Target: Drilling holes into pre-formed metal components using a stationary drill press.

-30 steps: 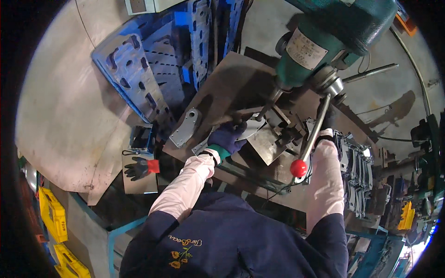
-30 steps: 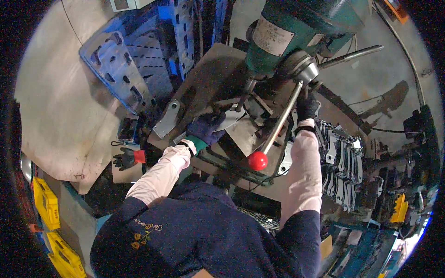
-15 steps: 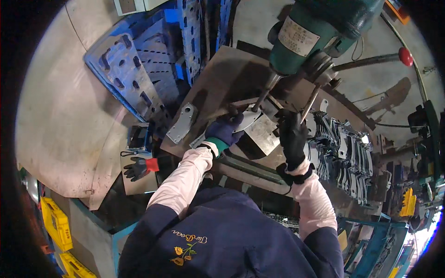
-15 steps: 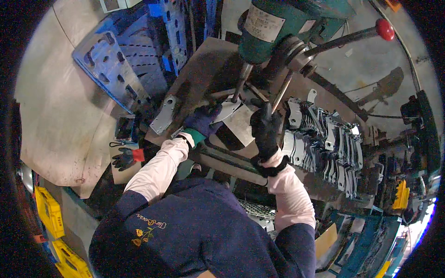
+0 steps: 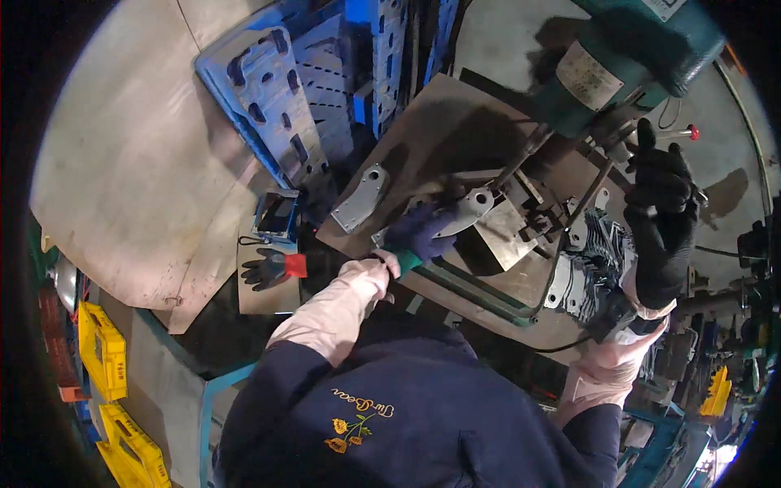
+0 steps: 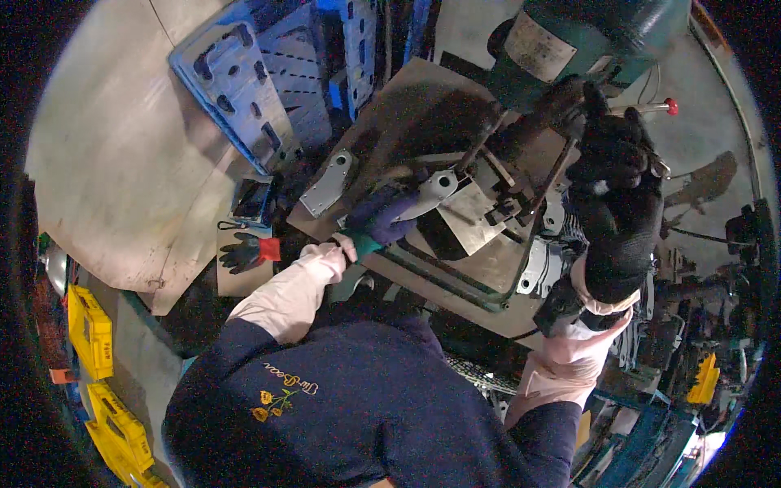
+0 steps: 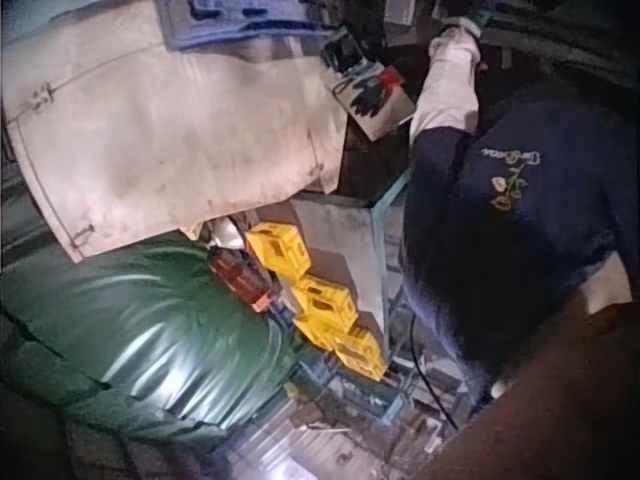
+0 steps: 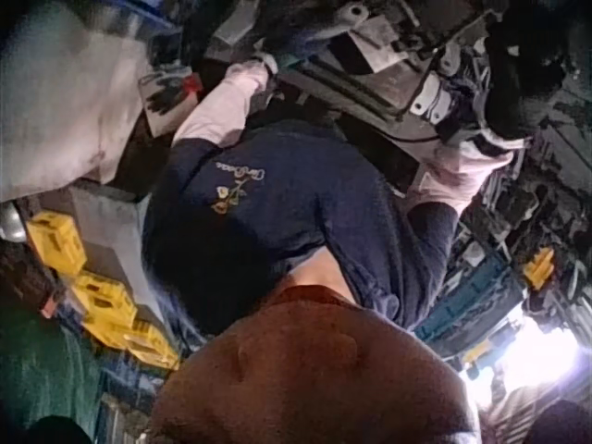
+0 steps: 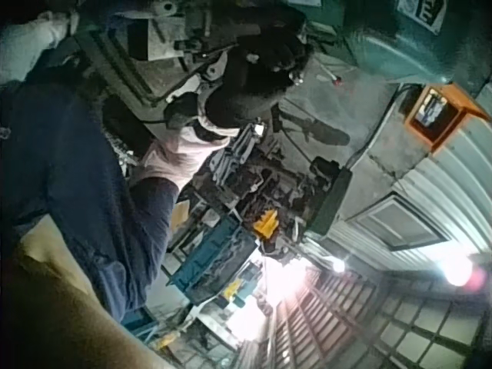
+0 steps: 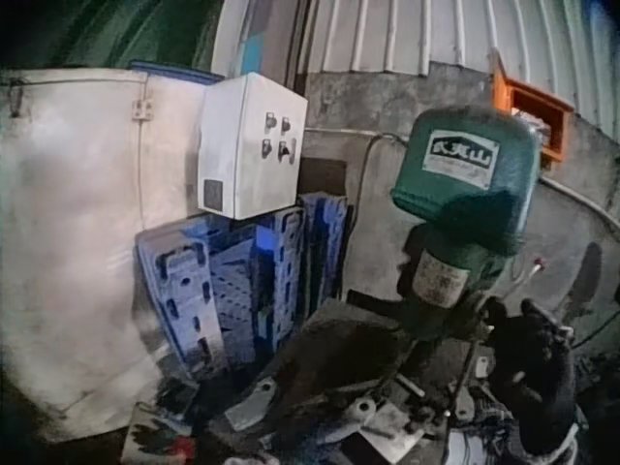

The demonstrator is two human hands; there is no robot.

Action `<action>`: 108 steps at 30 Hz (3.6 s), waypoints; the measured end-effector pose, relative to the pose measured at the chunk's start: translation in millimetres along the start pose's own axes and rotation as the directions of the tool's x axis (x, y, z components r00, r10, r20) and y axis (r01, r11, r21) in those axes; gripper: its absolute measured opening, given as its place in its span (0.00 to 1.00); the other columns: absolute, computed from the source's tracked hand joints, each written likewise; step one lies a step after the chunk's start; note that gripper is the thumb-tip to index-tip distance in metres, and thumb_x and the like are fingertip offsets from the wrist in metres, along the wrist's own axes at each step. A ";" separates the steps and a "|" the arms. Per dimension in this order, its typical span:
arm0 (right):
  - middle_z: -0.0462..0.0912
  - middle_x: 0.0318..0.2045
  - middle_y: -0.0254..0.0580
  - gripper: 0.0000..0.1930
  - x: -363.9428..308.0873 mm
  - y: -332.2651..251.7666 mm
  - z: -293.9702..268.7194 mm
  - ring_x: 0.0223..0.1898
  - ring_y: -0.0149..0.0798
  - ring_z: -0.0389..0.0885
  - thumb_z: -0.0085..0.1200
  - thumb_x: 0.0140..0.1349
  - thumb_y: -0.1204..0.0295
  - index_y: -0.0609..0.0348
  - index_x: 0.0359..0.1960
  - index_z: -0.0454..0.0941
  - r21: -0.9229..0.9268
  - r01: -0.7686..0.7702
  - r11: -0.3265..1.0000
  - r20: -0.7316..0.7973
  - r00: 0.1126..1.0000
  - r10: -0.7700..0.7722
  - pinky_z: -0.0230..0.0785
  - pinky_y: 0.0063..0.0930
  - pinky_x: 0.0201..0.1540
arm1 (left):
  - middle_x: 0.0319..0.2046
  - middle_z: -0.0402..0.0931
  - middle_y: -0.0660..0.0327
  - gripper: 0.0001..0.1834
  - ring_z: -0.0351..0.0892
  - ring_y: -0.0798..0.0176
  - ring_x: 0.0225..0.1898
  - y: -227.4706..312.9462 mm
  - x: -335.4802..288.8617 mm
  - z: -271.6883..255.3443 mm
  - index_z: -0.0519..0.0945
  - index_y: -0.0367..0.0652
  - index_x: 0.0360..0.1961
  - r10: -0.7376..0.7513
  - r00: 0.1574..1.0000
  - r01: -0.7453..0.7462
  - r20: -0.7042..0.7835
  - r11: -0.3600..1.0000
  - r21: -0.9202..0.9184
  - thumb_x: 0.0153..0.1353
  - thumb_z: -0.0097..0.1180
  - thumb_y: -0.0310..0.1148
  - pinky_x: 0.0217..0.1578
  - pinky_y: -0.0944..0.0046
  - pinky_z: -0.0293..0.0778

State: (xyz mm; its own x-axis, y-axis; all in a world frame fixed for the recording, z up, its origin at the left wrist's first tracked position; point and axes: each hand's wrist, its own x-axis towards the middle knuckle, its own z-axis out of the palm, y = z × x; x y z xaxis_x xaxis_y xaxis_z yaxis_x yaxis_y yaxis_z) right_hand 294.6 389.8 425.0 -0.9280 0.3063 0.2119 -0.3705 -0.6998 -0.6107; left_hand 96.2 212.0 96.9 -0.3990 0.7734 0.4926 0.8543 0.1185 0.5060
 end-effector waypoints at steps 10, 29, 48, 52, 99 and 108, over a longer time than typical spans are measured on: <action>0.66 0.24 0.25 0.28 12.1 -7.7 -1.0 0.21 0.21 0.63 0.41 0.72 0.65 0.64 0.69 0.51 0.215 -0.045 0.976 -0.064 0.996 0.060 0.60 0.19 0.25 | 0.67 0.60 0.56 0.38 0.61 0.49 0.66 -90.8 -92.8 -93.4 0.59 0.62 0.70 -0.365 0.931 0.335 -0.026 0.824 0.457 0.58 0.59 0.47 0.60 0.53 0.66; 0.73 0.27 0.29 0.14 -3.8 -5.5 -12.9 0.24 0.23 0.69 0.41 0.71 0.65 0.64 0.48 0.68 -0.409 0.188 0.893 -0.178 0.944 -0.280 0.66 0.21 0.29 | 0.66 0.60 0.49 0.44 0.64 0.43 0.64 -146.5 -89.0 -52.8 0.59 0.54 0.70 -0.378 0.926 0.335 0.001 0.822 0.461 0.57 0.50 0.65 0.61 0.50 0.63; 0.82 0.38 0.41 0.16 -19.7 -17.0 -110.5 0.34 0.35 0.79 0.49 0.69 0.60 0.59 0.48 0.74 -0.314 -0.007 0.949 -0.179 0.982 -0.052 0.74 0.28 0.38 | 0.66 0.63 0.51 0.31 0.62 0.47 0.65 -207.0 -116.7 -80.5 0.64 0.47 0.67 -0.476 0.879 0.476 -0.032 0.879 0.000 0.66 0.47 0.46 0.64 0.54 0.60; 0.82 0.35 0.43 0.23 -94.7 -20.5 -252.9 0.32 0.37 0.80 0.52 0.63 0.53 0.62 0.46 0.75 -0.742 -0.316 0.591 -0.570 0.763 -0.306 0.73 0.31 0.35 | 0.64 0.66 0.51 0.26 0.63 0.46 0.65 -169.9 -107.4 -103.2 0.65 0.48 0.67 -0.448 0.894 0.428 -0.006 0.851 0.306 0.68 0.43 0.39 0.64 0.56 0.59; 0.78 0.29 0.38 0.11 -132.0 39.3 -141.0 0.33 0.46 0.77 0.65 0.45 0.67 0.48 0.33 0.82 -0.713 0.218 -0.666 0.223 0.972 0.079 0.69 0.41 0.35 | 0.66 0.62 0.53 0.26 0.67 0.53 0.63 68.2 35.4 -7.9 0.60 0.40 0.68 0.416 0.722 0.205 0.552 0.635 -0.745 0.70 0.44 0.33 0.60 0.57 0.70; 0.78 0.30 0.40 0.15 -70.9 85.6 -170.4 0.35 0.47 0.77 0.68 0.42 0.66 0.47 0.35 0.82 -0.743 0.365 -0.561 0.402 0.914 0.063 0.69 0.41 0.37 | 0.63 0.66 0.57 0.43 0.72 0.64 0.55 61.8 24.5 -35.5 0.53 0.41 0.71 0.343 0.676 0.360 0.652 0.619 -0.698 0.59 0.60 0.38 0.51 0.64 0.74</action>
State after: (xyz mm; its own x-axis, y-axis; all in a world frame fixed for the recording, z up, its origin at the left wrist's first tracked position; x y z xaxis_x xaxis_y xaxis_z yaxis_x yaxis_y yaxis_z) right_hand 335.3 418.2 227.6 -0.8866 -0.0232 0.4619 -0.1021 0.9839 -0.1465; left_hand 127.4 216.2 165.4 0.2399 0.9698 0.0450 0.1525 -0.0834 0.9848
